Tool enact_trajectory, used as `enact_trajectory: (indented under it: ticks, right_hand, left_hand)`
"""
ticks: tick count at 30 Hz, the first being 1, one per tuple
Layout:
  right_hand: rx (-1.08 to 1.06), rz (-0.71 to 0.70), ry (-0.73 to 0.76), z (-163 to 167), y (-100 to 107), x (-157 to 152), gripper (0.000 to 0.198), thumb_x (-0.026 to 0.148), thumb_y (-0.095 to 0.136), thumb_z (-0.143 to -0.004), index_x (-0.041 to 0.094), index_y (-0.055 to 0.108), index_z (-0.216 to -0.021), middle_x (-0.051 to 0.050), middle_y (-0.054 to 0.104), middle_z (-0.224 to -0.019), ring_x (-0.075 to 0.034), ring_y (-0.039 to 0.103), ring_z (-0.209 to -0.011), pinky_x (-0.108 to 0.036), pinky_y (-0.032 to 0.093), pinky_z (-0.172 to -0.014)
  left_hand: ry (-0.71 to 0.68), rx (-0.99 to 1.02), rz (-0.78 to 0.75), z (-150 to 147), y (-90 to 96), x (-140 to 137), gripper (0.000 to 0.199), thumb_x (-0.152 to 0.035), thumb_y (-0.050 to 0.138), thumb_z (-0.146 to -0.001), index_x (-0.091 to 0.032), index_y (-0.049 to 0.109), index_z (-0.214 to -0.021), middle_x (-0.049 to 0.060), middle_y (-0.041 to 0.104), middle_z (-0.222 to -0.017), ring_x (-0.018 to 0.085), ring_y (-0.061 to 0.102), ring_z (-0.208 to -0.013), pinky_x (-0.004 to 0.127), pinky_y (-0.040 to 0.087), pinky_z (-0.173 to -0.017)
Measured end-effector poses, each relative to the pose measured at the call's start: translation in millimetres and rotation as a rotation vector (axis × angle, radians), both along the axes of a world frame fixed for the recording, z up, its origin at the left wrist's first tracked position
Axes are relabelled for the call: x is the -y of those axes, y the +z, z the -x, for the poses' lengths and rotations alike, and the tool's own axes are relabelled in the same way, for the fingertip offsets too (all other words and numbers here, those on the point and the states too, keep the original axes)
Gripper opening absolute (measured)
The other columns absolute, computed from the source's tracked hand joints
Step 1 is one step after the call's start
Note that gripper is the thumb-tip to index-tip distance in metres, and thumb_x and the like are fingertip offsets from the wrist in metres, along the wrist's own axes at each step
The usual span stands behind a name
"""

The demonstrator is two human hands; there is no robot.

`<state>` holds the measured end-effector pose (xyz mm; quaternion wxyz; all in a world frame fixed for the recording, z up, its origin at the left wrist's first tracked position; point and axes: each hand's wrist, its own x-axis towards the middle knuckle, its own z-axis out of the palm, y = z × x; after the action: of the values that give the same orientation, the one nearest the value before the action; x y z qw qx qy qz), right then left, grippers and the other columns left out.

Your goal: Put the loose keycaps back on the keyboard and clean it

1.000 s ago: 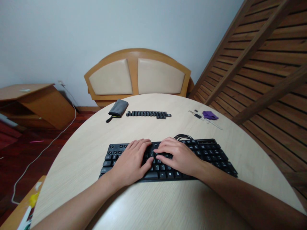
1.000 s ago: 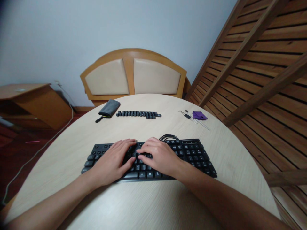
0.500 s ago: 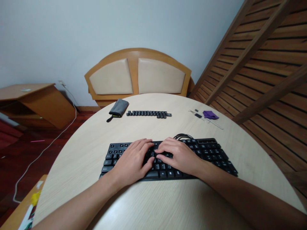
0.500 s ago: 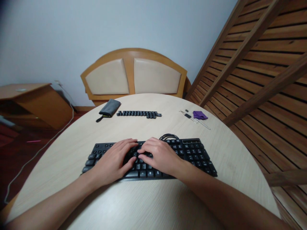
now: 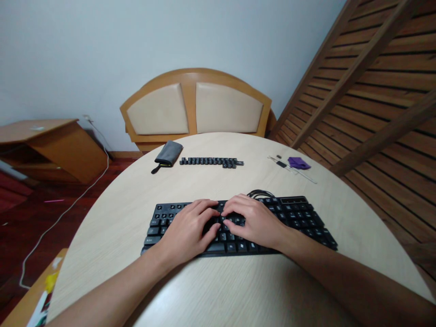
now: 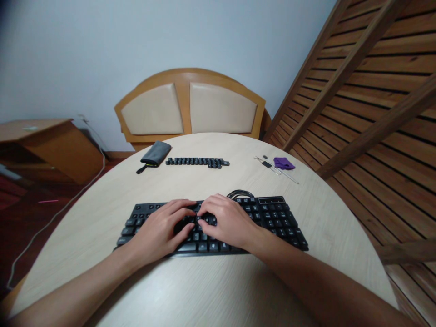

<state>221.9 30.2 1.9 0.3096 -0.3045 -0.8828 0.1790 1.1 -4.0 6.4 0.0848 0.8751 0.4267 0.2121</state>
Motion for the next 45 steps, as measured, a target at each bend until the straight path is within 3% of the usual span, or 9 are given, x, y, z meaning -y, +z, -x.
enact_trajectory:
  ticks: [10,17,23,29,45]
  right_hand:
    - [0.026,0.072,-0.054,2.9,1.7,2.3,0.008,0.016,0.07,-0.085,0.021,0.066,-0.09,-0.005,0.071,-0.097,-0.023,0.062,-0.1,-0.038,0.052,-0.09]
    - [0.138,-0.011,-0.069,6.0,4.2,9.3,0.008,0.014,0.064,-0.088,0.019,0.065,-0.095,-0.007,0.069,-0.097,-0.024,0.061,-0.099,-0.04,0.052,-0.088]
    - [0.137,0.036,-0.119,8.0,5.6,9.8,0.009,0.015,0.068,-0.086,0.02,0.064,-0.092,-0.006,0.069,-0.097,-0.023,0.062,-0.098,-0.038,0.052,-0.086]
    - [0.17,-0.006,-0.063,6.6,6.3,8.6,0.008,0.015,0.066,-0.088,0.02,0.064,-0.094,-0.007,0.069,-0.098,-0.024,0.061,-0.099,-0.04,0.051,-0.089]
    - [0.282,-0.053,-0.116,15.0,11.1,13.9,0.008,0.012,0.065,-0.087,0.016,0.064,-0.093,-0.009,0.068,-0.096,-0.026,0.062,-0.096,-0.042,0.053,-0.087]
  left_hand:
    - [-0.006,0.014,0.017,0.0,-1.0,-1.3,0.017,-0.026,0.055,-0.095,-0.02,0.065,-0.107,0.009,0.065,-0.124,0.025,0.061,-0.115,0.046,0.053,-0.1]
    - [0.003,-0.012,0.031,-1.2,2.2,-0.5,0.016,-0.025,0.055,-0.095,-0.019,0.065,-0.106,0.009,0.065,-0.123,0.025,0.061,-0.114,0.045,0.052,-0.1]
    - [0.004,-0.008,0.031,-1.3,0.7,-0.9,0.017,-0.025,0.054,-0.095,-0.02,0.065,-0.107,0.009,0.065,-0.124,0.026,0.06,-0.115,0.045,0.052,-0.1]
    - [0.007,-0.02,0.03,-0.9,0.6,-0.4,0.017,-0.026,0.053,-0.095,-0.02,0.064,-0.106,0.009,0.064,-0.124,0.026,0.06,-0.115,0.045,0.052,-0.1]
    - [-0.004,-0.008,0.018,-1.4,1.3,-1.1,0.016,-0.024,0.055,-0.094,-0.019,0.064,-0.106,0.009,0.064,-0.123,0.026,0.06,-0.114,0.045,0.052,-0.1]
